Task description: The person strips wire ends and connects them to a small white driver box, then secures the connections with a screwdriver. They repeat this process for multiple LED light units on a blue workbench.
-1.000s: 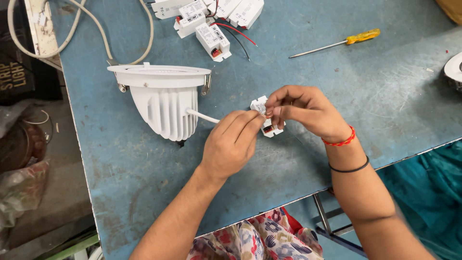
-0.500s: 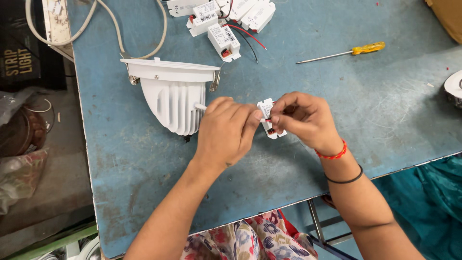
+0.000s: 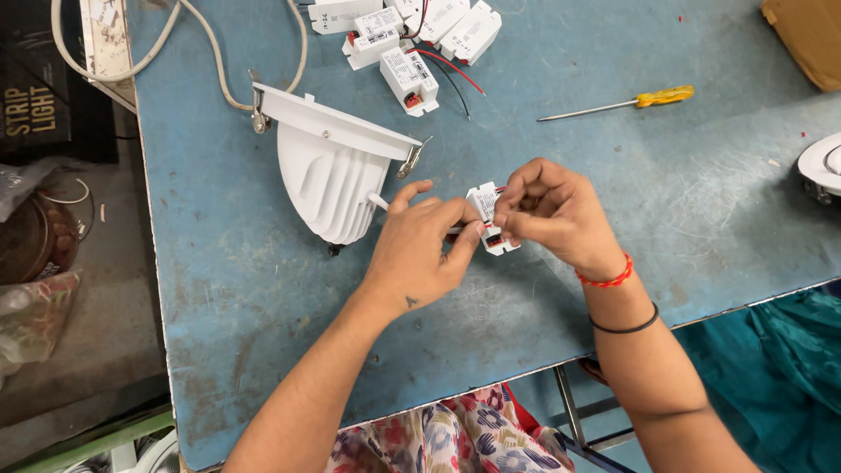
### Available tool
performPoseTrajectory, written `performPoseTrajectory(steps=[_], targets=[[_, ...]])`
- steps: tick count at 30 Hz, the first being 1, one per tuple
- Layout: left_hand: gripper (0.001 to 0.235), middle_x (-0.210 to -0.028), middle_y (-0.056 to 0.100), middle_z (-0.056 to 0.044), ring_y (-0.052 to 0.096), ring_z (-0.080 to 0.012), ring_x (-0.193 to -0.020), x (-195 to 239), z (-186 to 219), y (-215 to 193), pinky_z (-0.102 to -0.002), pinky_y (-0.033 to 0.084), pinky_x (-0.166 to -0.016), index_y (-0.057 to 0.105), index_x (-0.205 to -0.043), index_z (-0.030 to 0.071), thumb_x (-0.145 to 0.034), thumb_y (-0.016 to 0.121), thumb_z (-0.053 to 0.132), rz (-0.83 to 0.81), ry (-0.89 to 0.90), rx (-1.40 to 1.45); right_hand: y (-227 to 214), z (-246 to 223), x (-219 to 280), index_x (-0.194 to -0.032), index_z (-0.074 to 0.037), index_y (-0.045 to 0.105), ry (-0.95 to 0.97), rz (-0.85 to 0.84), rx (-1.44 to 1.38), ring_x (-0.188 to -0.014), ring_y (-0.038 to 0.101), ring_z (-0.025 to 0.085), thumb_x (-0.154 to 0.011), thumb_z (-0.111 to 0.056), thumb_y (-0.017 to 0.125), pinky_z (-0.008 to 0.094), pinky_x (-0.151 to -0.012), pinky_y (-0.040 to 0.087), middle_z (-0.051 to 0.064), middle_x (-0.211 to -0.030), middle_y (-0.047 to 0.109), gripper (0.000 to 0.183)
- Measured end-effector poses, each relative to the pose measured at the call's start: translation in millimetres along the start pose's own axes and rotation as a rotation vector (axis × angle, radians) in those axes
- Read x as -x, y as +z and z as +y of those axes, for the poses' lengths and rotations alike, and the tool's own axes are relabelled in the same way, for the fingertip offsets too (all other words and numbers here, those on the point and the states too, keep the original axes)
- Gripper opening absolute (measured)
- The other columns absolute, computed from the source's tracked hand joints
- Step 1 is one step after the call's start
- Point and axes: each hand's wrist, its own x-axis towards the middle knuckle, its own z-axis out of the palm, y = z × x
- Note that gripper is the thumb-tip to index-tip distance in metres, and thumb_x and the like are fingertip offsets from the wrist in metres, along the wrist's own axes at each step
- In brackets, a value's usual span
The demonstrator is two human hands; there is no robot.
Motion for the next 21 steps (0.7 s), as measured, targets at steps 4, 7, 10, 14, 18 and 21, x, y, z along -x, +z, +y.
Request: performPoseTrajectory(steps=[4, 7, 10, 14, 18, 21], targets=[[0.013, -0.066, 0.063, -0.004, 0.064, -0.0235, -0.069, -0.1, -0.5, -1.2, -0.047, 0.035, -0.113, 0.068, -0.091, 0.011, -0.095, 0.063, 0.022, -0.006, -0.027, 0.003, -10.8, -4.4, -0.7, -0.102, -0.001, 0.061, -0.010, 0.046, -0.012, -0.079, 0.067, 0.013, -0.091, 0.009, 0.069, 0.027, -0.066, 0.055, 0.010, -0.093, 0.071, 0.017], [0.014, -0.064, 0.062, -0.004, 0.064, -0.0235, -0.067, -0.3, 0.5, -0.5, -0.048, 0.035, -0.113, 0.068, -0.089, 0.010, -0.094, 0.063, 0.022, -0.018, -0.033, -0.004, -14.4, -4.5, -1.4, -0.104, 0.001, 0.062, -0.034, 0.019, -0.011, -0.085, 0.067, 0.013, -0.095, 0.008, 0.066, 0.028, -0.073, 0.057, 0.010, -0.097, 0.071, 0.012], [0.017, -0.063, 0.064, -0.005, 0.065, -0.0244, -0.068, 0.1, 0.1, 1.6, -0.048, 0.036, -0.113, 0.070, -0.086, 0.010, -0.093, 0.063, 0.024, -0.047, -0.038, -0.033, -14.7, -2.2, -1.5, -0.108, 0.002, 0.063, -0.048, -0.005, 0.022, -0.093, 0.067, 0.014, -0.097, 0.008, 0.064, 0.029, -0.084, 0.057, 0.010, -0.103, 0.071, 0.013], [0.016, -0.066, 0.069, -0.007, 0.067, -0.0266, -0.070, 2.5, -3.2, 9.3, -0.050, 0.036, -0.110, 0.072, -0.089, 0.011, -0.091, 0.062, 0.024, -0.118, -0.050, -0.099, -15.4, 2.0, -3.9, -0.111, 0.003, 0.063, -0.119, 0.108, 0.154, -0.105, 0.070, 0.014, -0.100, 0.004, 0.063, 0.029, -0.093, 0.056, 0.007, -0.107, 0.069, 0.011], [0.017, -0.068, 0.071, -0.009, 0.068, -0.0293, -0.070, 5.2, -5.2, 20.8, -0.050, 0.038, -0.109, 0.072, -0.087, 0.010, -0.091, 0.061, 0.023, -0.141, -0.061, -0.145, -14.1, 2.5, -9.4, -0.112, 0.002, 0.067, -0.143, 0.134, 0.574, -0.097, 0.069, 0.016, -0.096, -0.003, 0.071, 0.031, -0.087, 0.057, 0.009, -0.104, 0.072, 0.016], [0.019, -0.069, 0.072, -0.010, 0.068, -0.0315, -0.071, 8.0, -7.3, 29.8, -0.049, 0.041, -0.107, 0.071, -0.085, 0.008, -0.091, 0.061, 0.023, -0.153, -0.076, -0.182, -10.5, 0.6, -11.4, -0.111, -0.001, 0.067, -0.121, 0.062, 0.762, -0.096, 0.072, 0.019, -0.090, -0.008, 0.075, 0.032, -0.081, 0.058, 0.009, -0.105, 0.072, 0.023]])
